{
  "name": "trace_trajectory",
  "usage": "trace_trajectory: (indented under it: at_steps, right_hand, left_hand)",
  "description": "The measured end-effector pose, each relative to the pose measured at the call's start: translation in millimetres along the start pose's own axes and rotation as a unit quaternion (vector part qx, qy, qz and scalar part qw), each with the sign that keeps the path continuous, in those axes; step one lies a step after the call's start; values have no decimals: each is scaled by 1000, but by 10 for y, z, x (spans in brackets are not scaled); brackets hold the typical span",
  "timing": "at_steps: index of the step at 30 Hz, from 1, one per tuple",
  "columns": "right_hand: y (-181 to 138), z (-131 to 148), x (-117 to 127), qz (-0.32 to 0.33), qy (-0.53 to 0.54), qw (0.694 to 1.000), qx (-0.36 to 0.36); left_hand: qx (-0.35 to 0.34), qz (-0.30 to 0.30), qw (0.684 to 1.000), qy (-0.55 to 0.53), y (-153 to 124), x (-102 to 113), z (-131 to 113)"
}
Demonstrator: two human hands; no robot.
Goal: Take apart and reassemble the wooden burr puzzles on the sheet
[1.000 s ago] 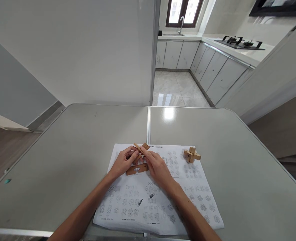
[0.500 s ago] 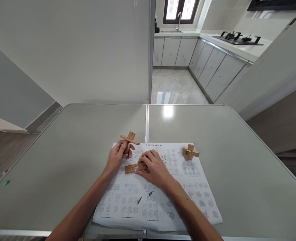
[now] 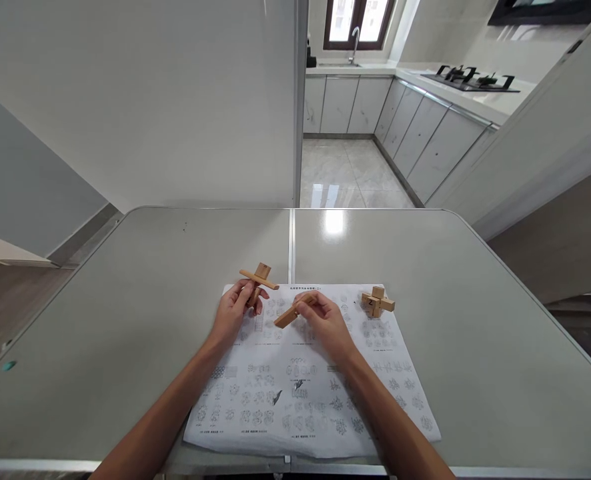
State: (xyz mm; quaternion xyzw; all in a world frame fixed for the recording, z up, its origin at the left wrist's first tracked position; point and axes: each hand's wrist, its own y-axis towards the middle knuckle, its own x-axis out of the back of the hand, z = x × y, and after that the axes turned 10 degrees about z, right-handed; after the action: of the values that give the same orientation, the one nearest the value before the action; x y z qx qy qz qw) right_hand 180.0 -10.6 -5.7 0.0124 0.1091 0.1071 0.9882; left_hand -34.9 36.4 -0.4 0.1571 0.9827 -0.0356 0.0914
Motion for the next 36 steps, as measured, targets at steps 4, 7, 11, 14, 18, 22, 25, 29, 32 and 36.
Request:
trace_trajectory:
  at_steps: [4, 7, 11, 14, 18, 22, 25, 29, 32, 36]
  right_hand:
    - [11, 4, 10, 0, 153, 988, -29]
    - [13, 13, 1, 8, 172, 982, -74]
    - [23, 17, 26, 23, 208, 974, -84]
    - [24, 10, 62, 15, 209, 974, -82]
    - [16, 11, 77, 12, 164, 982, -87]
    - [17, 29, 67, 27, 180, 980, -74]
    - [14, 27, 71, 25, 190, 980, -59]
    - [-8, 8, 77, 27, 161, 984, -65]
    - [-26, -4, 65, 49, 144, 986, -66]
    - [-49, -8, 37, 78, 106, 990, -56]
  left_hand:
    - [4, 11, 1000, 5, -9, -10, -11]
    - [8, 20, 1000, 0, -13, -19, -17]
    - [15, 35, 999, -19, -11, -26, -19]
    - [29, 55, 998, -34, -20, -36, -24]
    - [49, 88, 993, -56, -61, -92, -31]
    - [67, 120, 987, -83, -120, -187, -22]
    - [77, 137, 983, -91, -151, -240, -5]
    - [81, 142, 982, -91, -157, -255, 21]
    - [83, 141, 982, -94, -148, -247, 43]
    - [82, 154, 980, -94, -142, -240, 63]
